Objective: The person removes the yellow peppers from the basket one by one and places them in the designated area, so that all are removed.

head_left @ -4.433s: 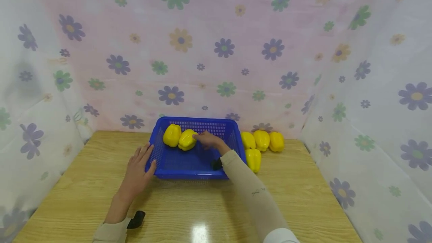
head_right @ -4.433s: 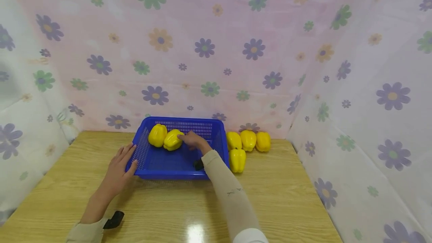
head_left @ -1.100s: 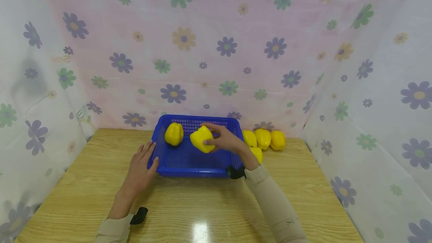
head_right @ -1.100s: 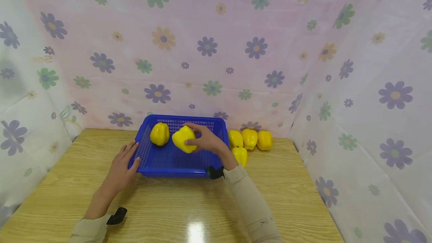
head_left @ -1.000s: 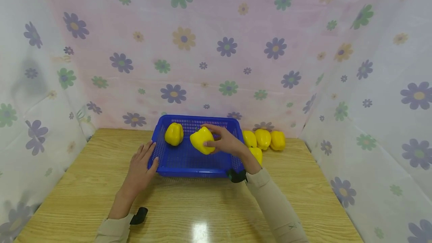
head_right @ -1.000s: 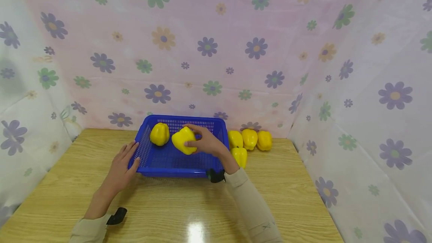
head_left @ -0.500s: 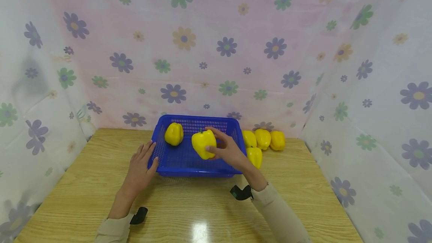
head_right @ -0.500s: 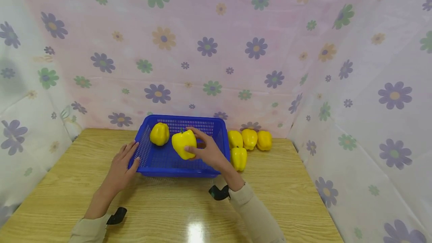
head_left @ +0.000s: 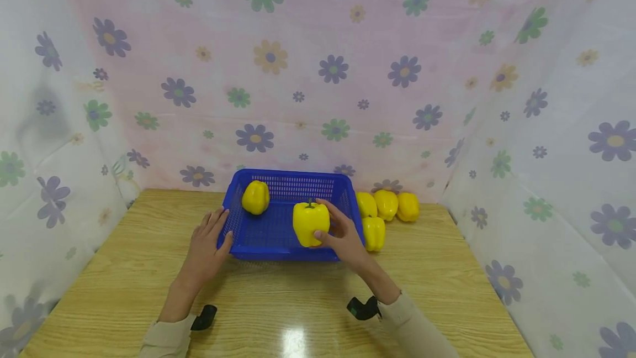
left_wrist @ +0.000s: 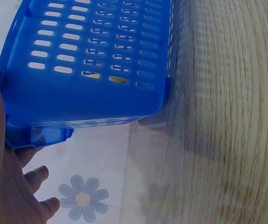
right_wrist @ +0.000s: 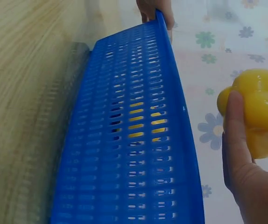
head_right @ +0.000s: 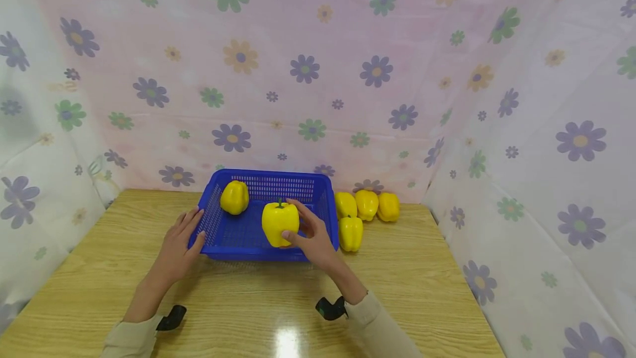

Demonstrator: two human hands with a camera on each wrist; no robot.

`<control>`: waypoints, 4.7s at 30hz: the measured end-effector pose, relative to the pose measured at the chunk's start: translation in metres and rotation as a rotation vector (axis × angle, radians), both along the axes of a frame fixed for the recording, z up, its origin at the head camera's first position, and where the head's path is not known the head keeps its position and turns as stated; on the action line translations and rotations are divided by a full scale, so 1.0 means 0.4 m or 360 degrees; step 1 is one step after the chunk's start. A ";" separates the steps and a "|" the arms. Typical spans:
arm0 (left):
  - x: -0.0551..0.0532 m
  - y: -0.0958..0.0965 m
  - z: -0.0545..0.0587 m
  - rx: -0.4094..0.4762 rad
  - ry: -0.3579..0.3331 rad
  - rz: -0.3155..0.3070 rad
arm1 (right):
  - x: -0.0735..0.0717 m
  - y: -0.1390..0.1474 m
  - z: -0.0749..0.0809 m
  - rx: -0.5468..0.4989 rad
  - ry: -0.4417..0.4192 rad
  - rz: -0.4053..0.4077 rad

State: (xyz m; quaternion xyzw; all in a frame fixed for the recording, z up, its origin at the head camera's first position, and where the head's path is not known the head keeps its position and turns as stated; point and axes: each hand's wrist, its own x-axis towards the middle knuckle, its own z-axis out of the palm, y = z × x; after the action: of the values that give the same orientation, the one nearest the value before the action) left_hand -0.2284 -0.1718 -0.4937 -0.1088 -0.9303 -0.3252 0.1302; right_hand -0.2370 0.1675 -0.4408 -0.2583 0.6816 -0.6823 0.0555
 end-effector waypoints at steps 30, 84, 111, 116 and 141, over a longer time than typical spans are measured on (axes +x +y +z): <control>-0.009 -0.005 -0.009 0.0016 0.0013 -0.0002 | 0.177 0.190 -0.175 -0.0348 -0.0333 0.0312; -0.006 -0.005 -0.007 -0.0006 0.0002 -0.0005 | 0.061 0.517 -0.195 0.0573 -0.0261 -0.0698; -0.006 -0.007 -0.009 0.0021 0.0029 -0.0014 | -0.070 0.562 -0.153 0.0585 -0.0433 -0.0307; -0.007 -0.008 -0.011 0.0020 0.0029 -0.0018 | -0.080 0.574 -0.156 0.0575 -0.0464 -0.0245; -0.007 -0.005 -0.011 0.0027 0.0031 -0.0012 | -0.115 0.549 -0.142 0.0696 -0.0614 -0.0265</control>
State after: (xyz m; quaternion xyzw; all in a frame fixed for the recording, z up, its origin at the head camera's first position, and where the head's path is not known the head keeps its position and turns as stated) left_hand -0.2311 -0.1737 -0.4980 -0.1143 -0.9258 -0.3325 0.1389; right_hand -0.2828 0.3869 -0.4974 -0.0492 0.8081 -0.5580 0.1821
